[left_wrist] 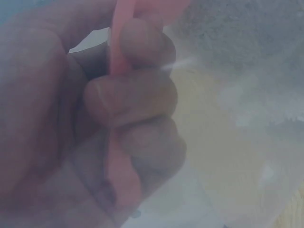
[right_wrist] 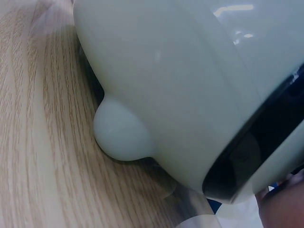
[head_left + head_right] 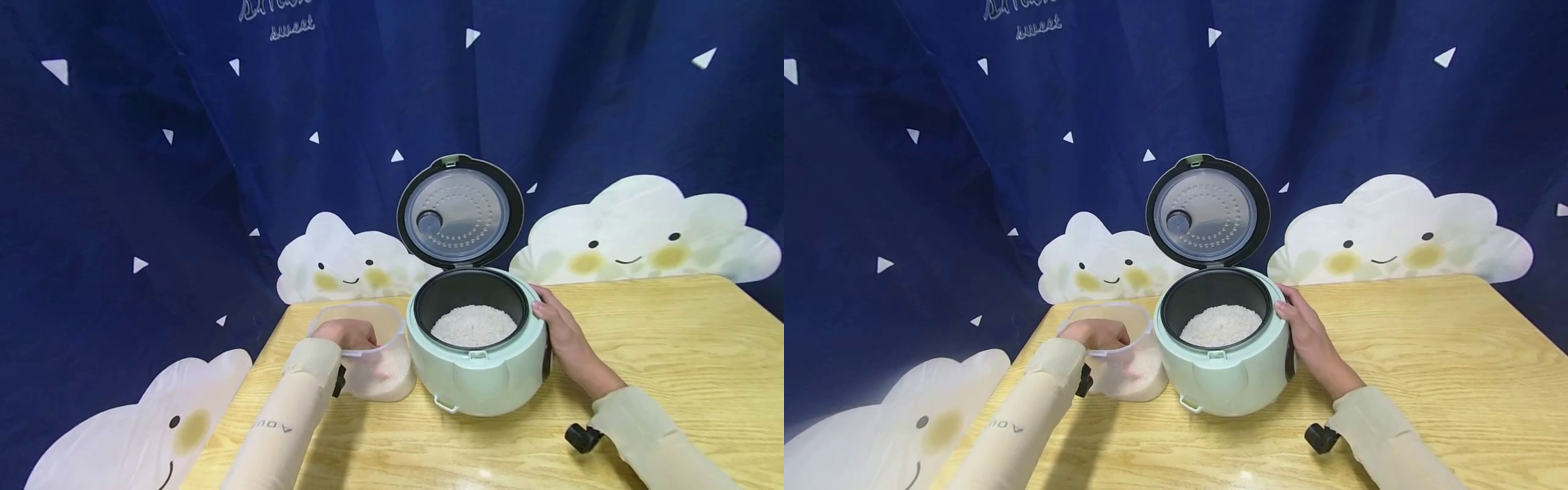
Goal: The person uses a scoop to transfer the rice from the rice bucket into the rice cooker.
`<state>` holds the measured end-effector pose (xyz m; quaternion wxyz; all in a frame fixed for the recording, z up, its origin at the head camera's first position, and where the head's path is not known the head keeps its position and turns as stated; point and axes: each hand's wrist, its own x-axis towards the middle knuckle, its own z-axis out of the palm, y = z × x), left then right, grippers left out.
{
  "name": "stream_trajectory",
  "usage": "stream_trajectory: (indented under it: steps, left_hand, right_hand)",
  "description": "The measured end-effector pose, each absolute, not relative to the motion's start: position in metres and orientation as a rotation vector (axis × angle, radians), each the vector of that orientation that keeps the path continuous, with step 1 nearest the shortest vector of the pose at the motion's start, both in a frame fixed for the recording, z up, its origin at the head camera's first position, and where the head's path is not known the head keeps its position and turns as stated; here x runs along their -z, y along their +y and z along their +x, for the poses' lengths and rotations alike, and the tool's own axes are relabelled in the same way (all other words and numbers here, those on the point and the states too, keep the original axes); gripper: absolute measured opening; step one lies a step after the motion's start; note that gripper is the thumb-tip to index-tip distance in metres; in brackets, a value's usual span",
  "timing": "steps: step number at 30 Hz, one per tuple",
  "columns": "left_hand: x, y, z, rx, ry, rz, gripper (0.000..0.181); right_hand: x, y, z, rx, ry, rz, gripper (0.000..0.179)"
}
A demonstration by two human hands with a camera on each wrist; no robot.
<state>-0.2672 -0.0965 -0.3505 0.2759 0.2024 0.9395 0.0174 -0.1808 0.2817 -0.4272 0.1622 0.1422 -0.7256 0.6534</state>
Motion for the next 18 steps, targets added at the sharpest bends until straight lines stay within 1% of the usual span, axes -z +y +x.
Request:
stream_trajectory:
  steps: [5,13,18]
  left_hand:
    - [0.3485,-0.0968,-0.2658,-0.039,2.539,0.524,0.034]
    - [0.351,-0.0966,-0.2656,-0.017,2.538,0.546,0.042]
    - [0.3503,-0.097,-0.2653,-0.013,2.537,0.55,0.04]
  right_hand:
    - [0.427,0.2822,-0.1809,-1.858,-2.079,0.4,0.047]
    - [0.4272,0.2817,-0.1812,-1.855,-2.077,0.391,0.047]
    - [0.427,0.2817,-0.1809,-1.858,-2.075,0.404,0.047]
